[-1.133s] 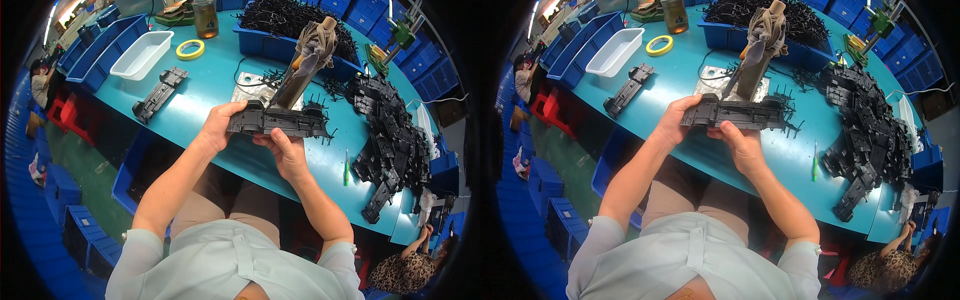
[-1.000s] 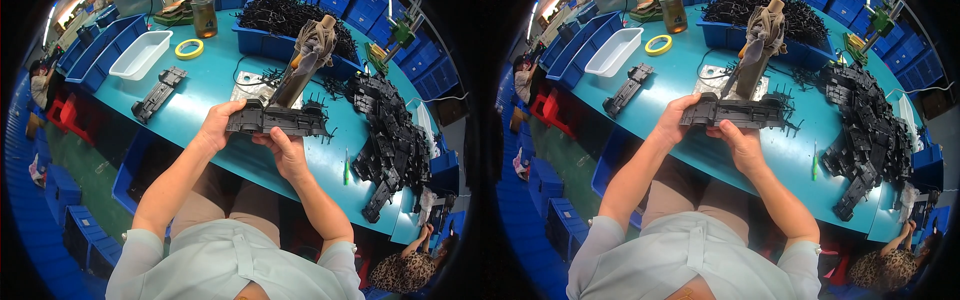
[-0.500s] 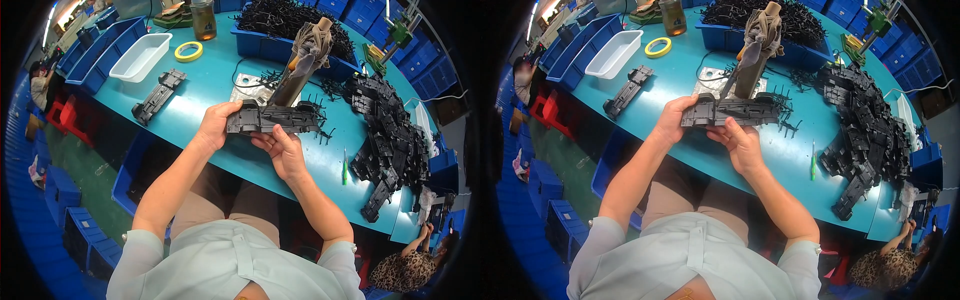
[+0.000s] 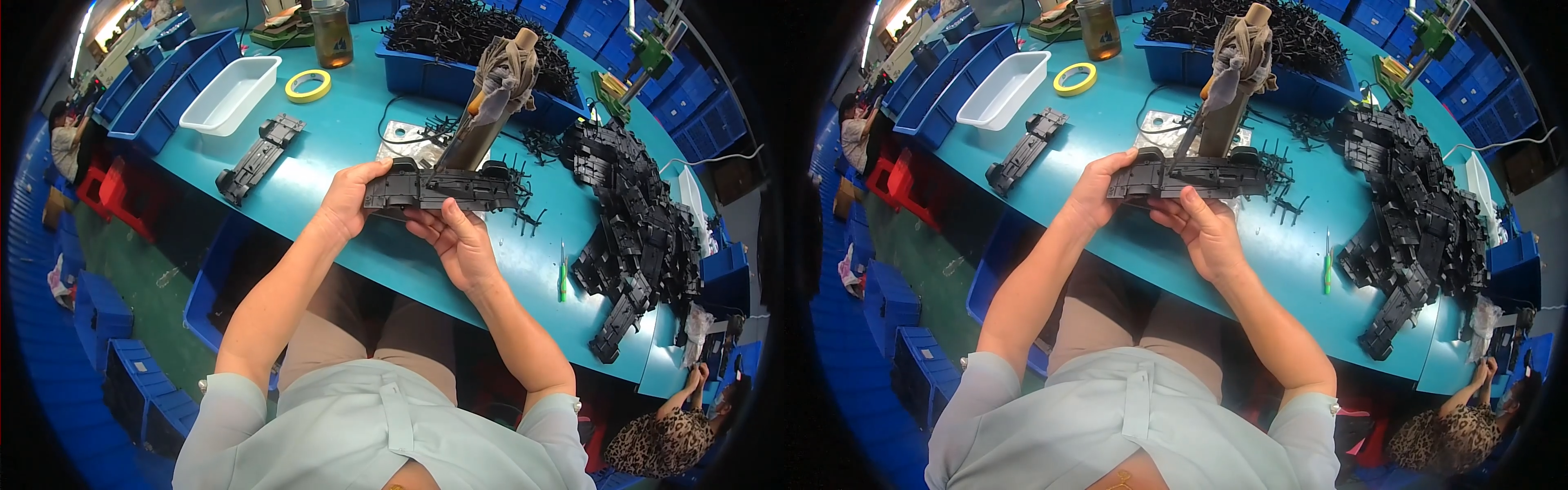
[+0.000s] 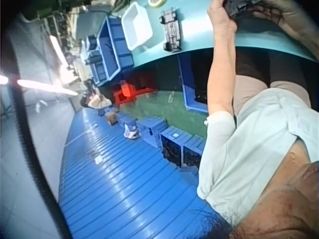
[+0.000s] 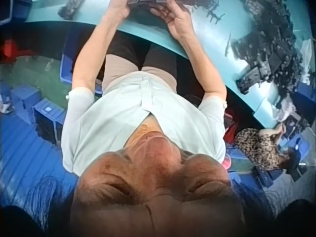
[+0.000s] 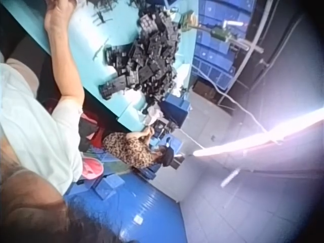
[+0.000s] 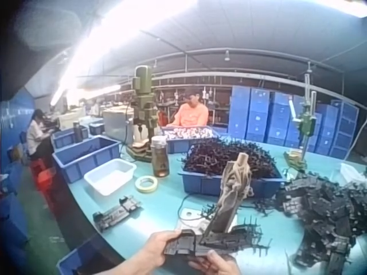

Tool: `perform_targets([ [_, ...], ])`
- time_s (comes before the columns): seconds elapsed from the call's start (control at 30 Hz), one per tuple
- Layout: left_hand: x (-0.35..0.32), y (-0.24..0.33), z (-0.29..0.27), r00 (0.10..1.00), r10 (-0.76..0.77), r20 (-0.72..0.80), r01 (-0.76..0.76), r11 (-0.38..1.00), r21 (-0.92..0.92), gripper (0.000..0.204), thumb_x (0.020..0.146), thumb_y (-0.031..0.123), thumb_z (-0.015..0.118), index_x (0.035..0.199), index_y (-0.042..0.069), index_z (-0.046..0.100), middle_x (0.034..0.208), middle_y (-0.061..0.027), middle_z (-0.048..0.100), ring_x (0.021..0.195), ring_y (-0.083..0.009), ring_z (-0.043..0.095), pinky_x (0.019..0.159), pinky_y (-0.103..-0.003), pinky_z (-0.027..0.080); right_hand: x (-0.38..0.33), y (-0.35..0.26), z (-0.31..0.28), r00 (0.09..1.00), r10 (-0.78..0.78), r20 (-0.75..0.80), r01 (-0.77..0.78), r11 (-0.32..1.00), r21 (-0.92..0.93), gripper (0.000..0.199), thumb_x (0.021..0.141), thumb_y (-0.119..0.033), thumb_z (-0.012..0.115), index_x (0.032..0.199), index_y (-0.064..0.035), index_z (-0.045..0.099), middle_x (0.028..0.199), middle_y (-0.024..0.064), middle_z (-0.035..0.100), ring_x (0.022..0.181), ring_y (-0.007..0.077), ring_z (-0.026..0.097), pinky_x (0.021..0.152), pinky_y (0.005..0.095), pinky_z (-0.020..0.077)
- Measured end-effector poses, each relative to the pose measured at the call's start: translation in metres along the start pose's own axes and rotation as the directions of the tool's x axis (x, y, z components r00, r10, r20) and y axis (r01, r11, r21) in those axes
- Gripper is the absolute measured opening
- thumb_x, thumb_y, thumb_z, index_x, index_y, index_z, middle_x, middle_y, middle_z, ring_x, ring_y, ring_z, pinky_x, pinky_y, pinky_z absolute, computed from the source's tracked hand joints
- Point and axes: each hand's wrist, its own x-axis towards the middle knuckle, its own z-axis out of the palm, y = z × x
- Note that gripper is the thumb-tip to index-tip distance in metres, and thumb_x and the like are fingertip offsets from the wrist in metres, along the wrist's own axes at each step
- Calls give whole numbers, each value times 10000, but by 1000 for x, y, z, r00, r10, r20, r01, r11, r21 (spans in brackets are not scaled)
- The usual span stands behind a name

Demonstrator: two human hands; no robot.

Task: Assembling parts of a plastic toy truck in a factory setting.

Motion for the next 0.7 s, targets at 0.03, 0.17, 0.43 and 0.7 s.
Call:
perform_targets([
  [0.03, 0, 1, 0, 1000, -6, -3, 6, 1000, -5, 252, 867, 203, 618, 986, -17, 638, 925, -101, 668, 801, -173, 654, 734, -307, 533, 0, 0, 0, 1000, -3, 1, 3, 1000, 1, 438, 913, -291, 618, 1195, 23, 501, 1141, 138, 599, 1036, 253, 613, 880, 364, 526],
  [0.17, 0, 2, 0, 1000, -16, -4, 16, 1000, 1, 256, 864, 214, 620, 986, -12, 637, 922, -104, 668, 798, -179, 654, 730, -313, 534, 1, 0, 0, 1000, 1, 5, -1, 1000, -3, 439, 917, -283, 612, 1201, 29, 492, 1158, 145, 587, 1041, 259, 612, 876, 360, 535],
  [0.43, 2, 1, 0, 999, -45, -22, 45, 999, 18, 257, 862, 221, 618, 984, -5, 636, 908, -103, 664, 790, -181, 654, 718, -315, 543, 2, -1, 0, 1000, -9, 18, 10, 1000, -13, 440, 917, -280, 612, 1202, 33, 492, 1156, 146, 589, 1046, 261, 610, 874, 360, 539],
  [0.7, 0, 3, 2, 999, -52, -12, 52, 998, 38, 273, 866, 241, 610, 989, -1, 633, 903, -104, 661, 782, -185, 652, 701, -327, 554, 2, -1, -1, 1000, -17, 14, 17, 1000, -21, 451, 905, -288, 629, 1199, 27, 498, 1156, 146, 591, 1045, 265, 612, 870, 360, 544],
])
